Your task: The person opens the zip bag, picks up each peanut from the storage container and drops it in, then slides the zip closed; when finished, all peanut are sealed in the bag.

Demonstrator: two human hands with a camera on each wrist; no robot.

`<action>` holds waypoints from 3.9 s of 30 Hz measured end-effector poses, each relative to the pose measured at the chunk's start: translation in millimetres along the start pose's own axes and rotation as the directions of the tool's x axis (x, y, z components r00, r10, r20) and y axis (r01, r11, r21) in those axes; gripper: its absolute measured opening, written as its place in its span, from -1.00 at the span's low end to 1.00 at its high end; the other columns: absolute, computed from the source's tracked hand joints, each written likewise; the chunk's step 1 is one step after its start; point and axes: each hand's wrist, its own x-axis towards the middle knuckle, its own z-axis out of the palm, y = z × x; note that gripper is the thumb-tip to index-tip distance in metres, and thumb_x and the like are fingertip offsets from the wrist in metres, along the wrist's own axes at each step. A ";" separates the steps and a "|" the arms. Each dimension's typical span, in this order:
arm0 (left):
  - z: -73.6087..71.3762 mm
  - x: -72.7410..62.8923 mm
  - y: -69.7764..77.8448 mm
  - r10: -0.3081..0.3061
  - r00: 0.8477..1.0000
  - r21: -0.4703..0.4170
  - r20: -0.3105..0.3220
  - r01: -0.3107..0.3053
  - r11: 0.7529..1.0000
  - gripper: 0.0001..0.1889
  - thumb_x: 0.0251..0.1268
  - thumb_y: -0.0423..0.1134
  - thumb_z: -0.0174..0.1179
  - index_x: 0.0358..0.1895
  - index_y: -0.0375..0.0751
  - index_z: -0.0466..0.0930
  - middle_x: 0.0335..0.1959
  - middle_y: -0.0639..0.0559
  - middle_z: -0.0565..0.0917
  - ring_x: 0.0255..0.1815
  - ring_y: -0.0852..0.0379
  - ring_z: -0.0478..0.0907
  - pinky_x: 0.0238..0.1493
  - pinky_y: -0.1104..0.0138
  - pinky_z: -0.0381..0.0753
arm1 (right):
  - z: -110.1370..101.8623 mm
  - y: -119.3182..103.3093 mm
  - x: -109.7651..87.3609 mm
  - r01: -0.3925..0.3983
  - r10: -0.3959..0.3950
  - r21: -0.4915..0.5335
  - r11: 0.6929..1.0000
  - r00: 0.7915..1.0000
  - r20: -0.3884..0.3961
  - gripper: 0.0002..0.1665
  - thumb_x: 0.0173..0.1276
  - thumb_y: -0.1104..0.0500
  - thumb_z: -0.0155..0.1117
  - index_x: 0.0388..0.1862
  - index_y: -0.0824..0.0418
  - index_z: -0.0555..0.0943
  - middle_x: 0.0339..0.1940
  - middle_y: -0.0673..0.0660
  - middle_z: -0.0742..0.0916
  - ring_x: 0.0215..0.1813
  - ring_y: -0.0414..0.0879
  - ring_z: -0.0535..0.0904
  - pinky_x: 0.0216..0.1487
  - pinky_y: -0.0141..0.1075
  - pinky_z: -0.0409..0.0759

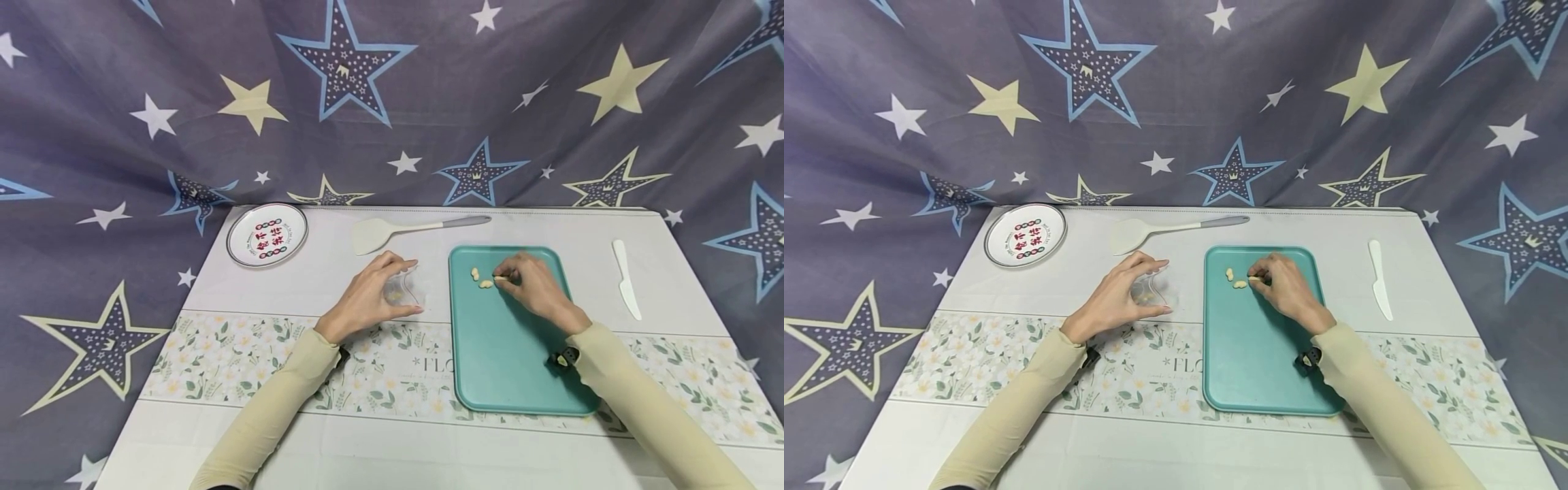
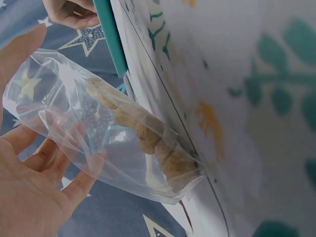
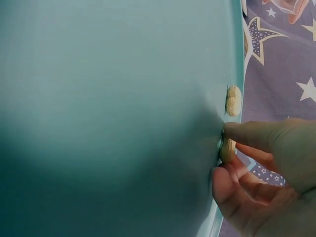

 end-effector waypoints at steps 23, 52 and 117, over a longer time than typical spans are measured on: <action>1.1 -0.1 0.4 -0.003 1.000 0.001 0.004 0.003 1.000 -0.12 0.03 0.17 0.60 0.47 -0.01 0.52 0.16 0.11 0.55 0.15 0.12 0.56 0.20 0.12 0.66 | 2.6 -3.4 -3.1 -0.032 0.033 0.040 0.999 0.999 -0.026 -0.88 0.43 0.27 0.42 -0.12 0.27 0.78 -0.26 0.21 0.78 -0.28 -0.03 0.65 -0.21 -0.22 0.59; 1.4 2.8 0.5 0.015 1.000 0.016 0.009 -0.015 1.000 -0.12 0.03 0.20 0.59 0.46 0.01 0.52 0.16 0.12 0.55 0.13 0.16 0.56 0.20 0.14 0.68 | 7.6 -63.8 0.3 0.051 -0.039 0.152 0.987 0.996 -0.081 -0.83 0.36 0.29 0.48 -0.08 0.27 0.76 -0.23 0.20 0.81 -0.29 -0.03 0.76 -0.23 -0.20 0.78; -1.1 -1.3 0.5 0.026 1.000 -0.007 -0.002 -0.026 1.000 -0.14 0.08 0.21 0.56 0.47 0.00 0.51 0.17 0.09 0.55 0.16 0.14 0.56 0.21 0.13 0.67 | 33.8 -97.3 5.1 0.131 -0.119 0.304 0.944 0.991 -0.059 -0.87 0.34 0.28 0.50 -0.16 0.28 0.78 -0.22 0.16 0.81 -0.29 -0.05 0.76 -0.26 -0.29 0.78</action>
